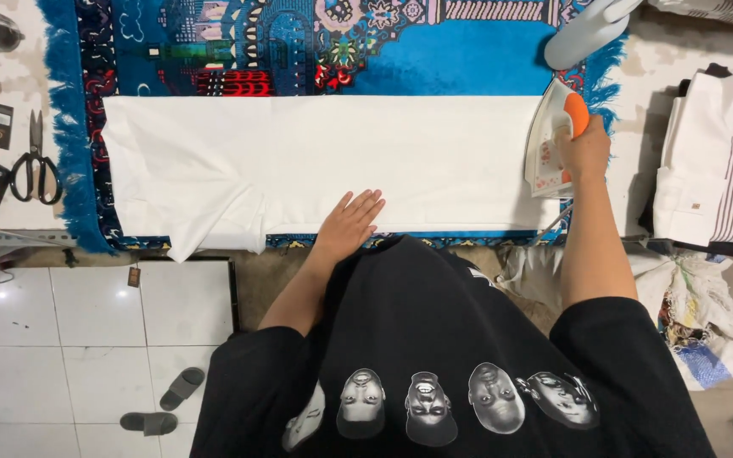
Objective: Ironing and folding a white shirt on a padded surface using a hand iron and spray bottle.
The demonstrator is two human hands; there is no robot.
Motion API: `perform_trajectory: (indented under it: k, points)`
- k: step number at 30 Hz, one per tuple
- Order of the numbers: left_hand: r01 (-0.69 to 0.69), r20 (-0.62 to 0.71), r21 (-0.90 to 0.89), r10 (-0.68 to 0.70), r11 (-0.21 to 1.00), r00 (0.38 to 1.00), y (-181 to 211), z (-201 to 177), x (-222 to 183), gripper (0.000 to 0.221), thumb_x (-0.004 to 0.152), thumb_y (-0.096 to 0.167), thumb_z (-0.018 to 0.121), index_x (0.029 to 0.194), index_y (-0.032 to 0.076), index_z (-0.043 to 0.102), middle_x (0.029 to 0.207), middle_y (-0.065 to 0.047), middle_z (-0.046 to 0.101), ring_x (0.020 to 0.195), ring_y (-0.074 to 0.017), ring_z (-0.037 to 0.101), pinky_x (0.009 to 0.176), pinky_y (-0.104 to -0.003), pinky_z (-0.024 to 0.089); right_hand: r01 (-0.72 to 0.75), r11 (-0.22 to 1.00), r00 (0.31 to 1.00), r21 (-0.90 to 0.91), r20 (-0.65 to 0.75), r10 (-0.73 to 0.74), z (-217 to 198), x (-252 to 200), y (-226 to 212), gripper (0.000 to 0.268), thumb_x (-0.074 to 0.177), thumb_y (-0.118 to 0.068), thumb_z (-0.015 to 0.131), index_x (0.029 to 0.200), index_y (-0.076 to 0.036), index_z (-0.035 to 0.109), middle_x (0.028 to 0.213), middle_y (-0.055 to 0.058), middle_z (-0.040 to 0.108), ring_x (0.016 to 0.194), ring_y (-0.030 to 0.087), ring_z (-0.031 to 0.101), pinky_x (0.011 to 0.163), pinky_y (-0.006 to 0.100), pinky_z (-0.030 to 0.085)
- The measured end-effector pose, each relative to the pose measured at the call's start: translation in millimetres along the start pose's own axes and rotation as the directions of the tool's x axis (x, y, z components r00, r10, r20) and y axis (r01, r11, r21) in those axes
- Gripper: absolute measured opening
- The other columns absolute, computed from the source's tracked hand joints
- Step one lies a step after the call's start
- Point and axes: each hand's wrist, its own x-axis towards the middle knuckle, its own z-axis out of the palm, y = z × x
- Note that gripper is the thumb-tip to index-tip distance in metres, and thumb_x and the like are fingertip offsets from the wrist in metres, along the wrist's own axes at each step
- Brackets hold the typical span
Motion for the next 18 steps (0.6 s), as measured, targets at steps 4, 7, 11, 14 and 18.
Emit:
perform_trajectory:
  k: [4,7,11,14,18]
  points:
    - [0.016,0.016,0.002,-0.016,1.0,1.0,1,-2,1,0.058,0.11,0.043,0.034,0.163,0.021,0.029,0.17,-0.001,0.026,0.156,-0.0194,0.024,0.13,-0.046,0.011,-0.015,0.986,0.989,0.166,0.151,-0.01,-10,-1,-17,0.035,0.107,-0.036,0.062,0.125,-0.007,0.056,0.063,0.004,0.063,0.048,0.025,0.068,0.059,0.041,0.059]
    - [-0.002,-0.039,-0.001,0.002,1.0,0.999,0,2,-1,0.058,0.109,0.042,0.037,0.163,0.02,0.031,0.17,-0.002,0.028,0.155,-0.0205,0.027,0.128,-0.047,0.013,-0.012,0.993,0.965,0.115,0.261,-0.018,-17,-22,-66,0.039,0.1,-0.034,0.062,0.124,-0.002,0.059,0.063,0.015,0.063,0.051,0.033,0.069,0.059,0.047,0.058]
    - [-0.003,-0.049,-0.007,0.003,1.0,0.999,1,3,0,0.058,0.109,0.042,0.036,0.162,0.02,0.031,0.17,-0.002,0.029,0.155,-0.0201,0.027,0.128,-0.046,0.014,-0.031,0.975,0.959,0.219,0.281,-0.032,-13,-41,-112,0.038,0.096,-0.024,0.063,0.124,0.002,0.061,0.07,0.018,0.066,0.049,0.029,0.068,0.048,0.042,0.057]
    - [0.002,-0.051,-0.017,-0.003,1.0,0.999,1,4,0,0.058,0.109,0.042,0.035,0.163,0.02,0.031,0.17,-0.002,0.028,0.155,-0.02,0.026,0.129,-0.046,0.014,0.009,0.978,0.954,0.209,0.292,-0.071,-8,-57,-142,0.038,0.095,-0.024,0.062,0.122,0.002,0.063,0.07,0.018,0.066,0.046,0.027,0.067,0.046,0.04,0.056]
    - [0.035,0.008,-0.046,-0.035,0.998,0.999,4,1,0,0.059,0.11,0.043,0.031,0.164,0.019,0.027,0.17,-0.003,0.026,0.156,-0.0207,0.023,0.13,-0.046,0.01,0.067,0.974,0.934,0.218,0.33,-0.139,-8,-84,-184,0.038,0.096,-0.018,0.061,0.124,0.007,0.062,0.072,0.017,0.066,0.051,0.023,0.068,0.047,0.034,0.057]
